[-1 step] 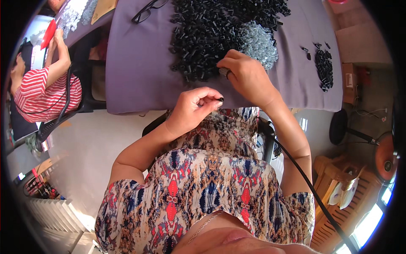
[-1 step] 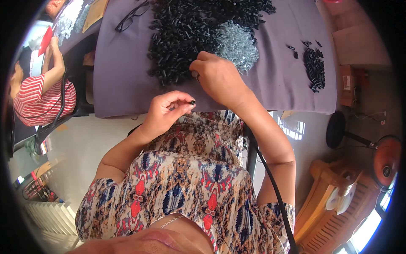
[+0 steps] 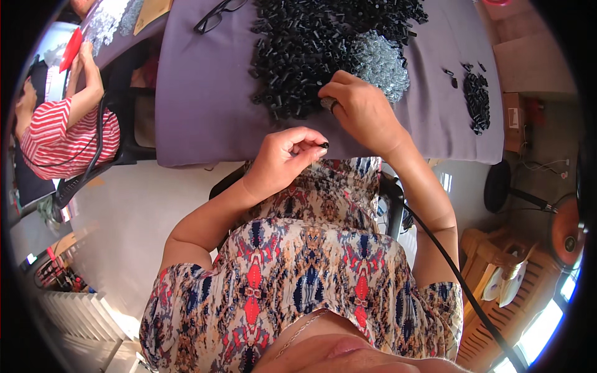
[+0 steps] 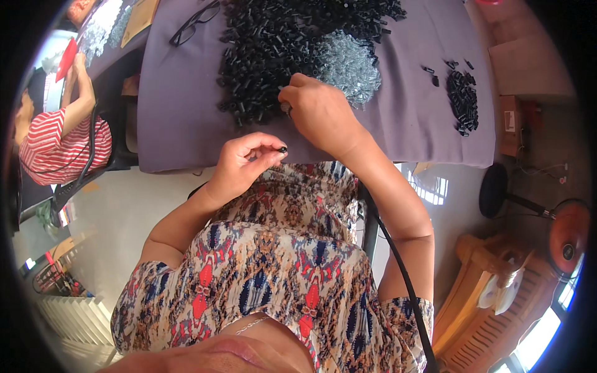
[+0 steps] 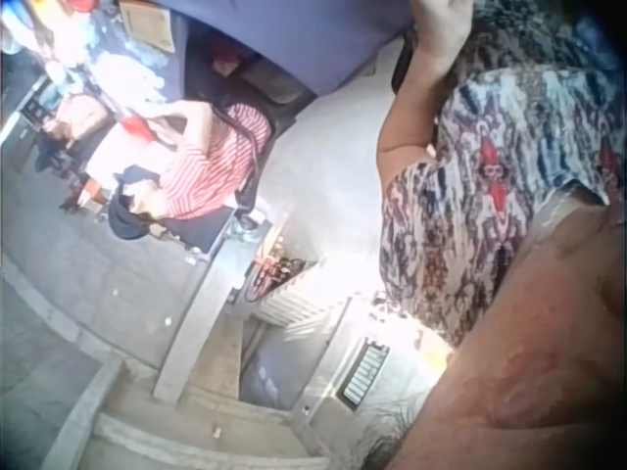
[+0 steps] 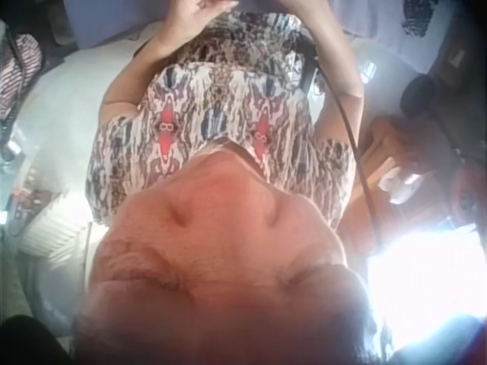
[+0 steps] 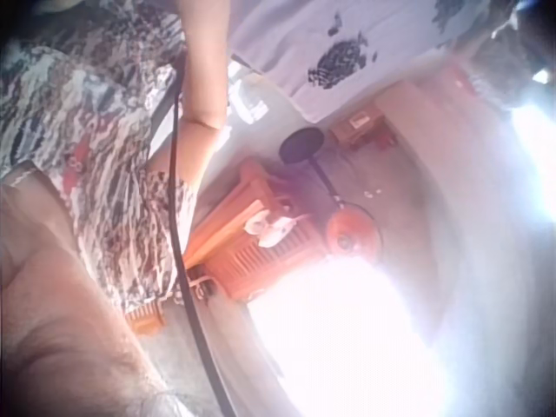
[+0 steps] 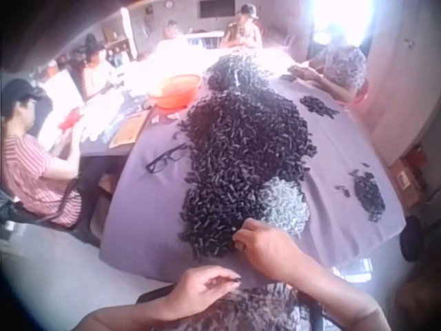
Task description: Manual assembly of small black plastic components into a circular holder.
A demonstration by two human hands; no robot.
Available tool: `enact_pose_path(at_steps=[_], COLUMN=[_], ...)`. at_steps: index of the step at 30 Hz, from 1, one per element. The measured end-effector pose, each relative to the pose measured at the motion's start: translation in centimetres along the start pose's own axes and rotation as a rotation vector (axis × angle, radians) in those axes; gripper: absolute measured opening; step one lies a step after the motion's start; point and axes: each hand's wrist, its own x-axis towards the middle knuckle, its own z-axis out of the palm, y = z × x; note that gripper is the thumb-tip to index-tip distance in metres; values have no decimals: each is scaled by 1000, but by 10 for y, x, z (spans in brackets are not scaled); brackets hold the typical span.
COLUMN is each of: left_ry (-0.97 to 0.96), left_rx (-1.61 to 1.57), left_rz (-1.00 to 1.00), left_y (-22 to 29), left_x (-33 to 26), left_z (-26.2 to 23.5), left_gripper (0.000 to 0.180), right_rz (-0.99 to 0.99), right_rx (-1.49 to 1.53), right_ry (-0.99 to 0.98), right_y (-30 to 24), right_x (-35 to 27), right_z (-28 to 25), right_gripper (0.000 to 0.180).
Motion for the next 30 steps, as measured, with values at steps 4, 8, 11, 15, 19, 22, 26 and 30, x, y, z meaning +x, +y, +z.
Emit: enact_pose_path(at_steps=[4,8,11,15,19,22,26,30], left_ry=[13,9,35,62,59,58,57,62], left_rx=[13,0,96,97,67,74,92,111], left_rz=[12,-5,34,40,31,31,62,69], left_y=[0,1,6,4,2,2,1,0], left_x=[0,2,7,8,7,7,6,6], left_z=[-3,-4,-8,-18,-18,-18,-18,-17], left_gripper=[13,13,12,13,13,14,13,13], right_rz=[-2,-14,-41,21,25,132,215,147], right_rx=[-108,-128,-108,51,203,278,264,223], right_ry=[-32,-77,-53,-25,30,91,144,52], right_y=[-6,-7,-3,6,10,14,11,3], right_x=[9,11,8,-1,-8,-17,-26,-32], right_z=[3,6,7,1,-8,-15,-22,-15], right_gripper=[13,23,19,26,29,29,27,25])
